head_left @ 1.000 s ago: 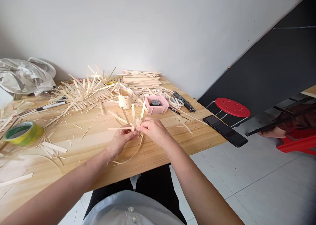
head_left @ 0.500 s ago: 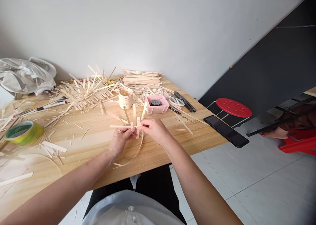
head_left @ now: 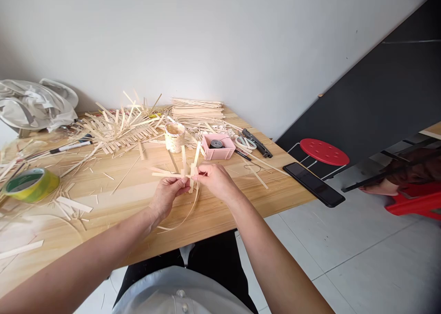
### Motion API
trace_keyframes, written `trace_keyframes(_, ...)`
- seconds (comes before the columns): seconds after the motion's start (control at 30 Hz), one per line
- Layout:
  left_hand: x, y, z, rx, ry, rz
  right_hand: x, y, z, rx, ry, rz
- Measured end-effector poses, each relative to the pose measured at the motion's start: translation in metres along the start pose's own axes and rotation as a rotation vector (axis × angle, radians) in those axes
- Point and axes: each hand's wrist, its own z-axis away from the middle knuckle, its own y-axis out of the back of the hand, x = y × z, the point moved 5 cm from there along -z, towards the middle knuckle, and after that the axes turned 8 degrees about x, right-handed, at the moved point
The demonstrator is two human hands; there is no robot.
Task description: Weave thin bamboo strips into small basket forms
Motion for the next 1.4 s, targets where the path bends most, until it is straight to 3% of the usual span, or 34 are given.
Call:
trace_keyframes(0.47, 0.004, -0.001, 0.003, 0.037, 0.065, 0.038, 0.005, -0.009, 0.000, -0.047, 0.027, -0.150)
trace_keyframes(1.03, 0.003, -0.002, 0.003, 0.052, 0.078, 0.061, 0.000, -0.005, 0.007, 0.106, 0.193, 0.115)
trace_keyframes(1.23, 0.003, -0.004, 0.003, 0.052, 0.068, 0.065, 0.001, 0.000, 0.004, 0.040, -0.012, 0.047)
trace_keyframes(1.4, 0.004, -0.006, 0.003, 0.015, 0.059, 0.063, 0.014, -0.015, 0.007, -0.042, -0.338, -0.338)
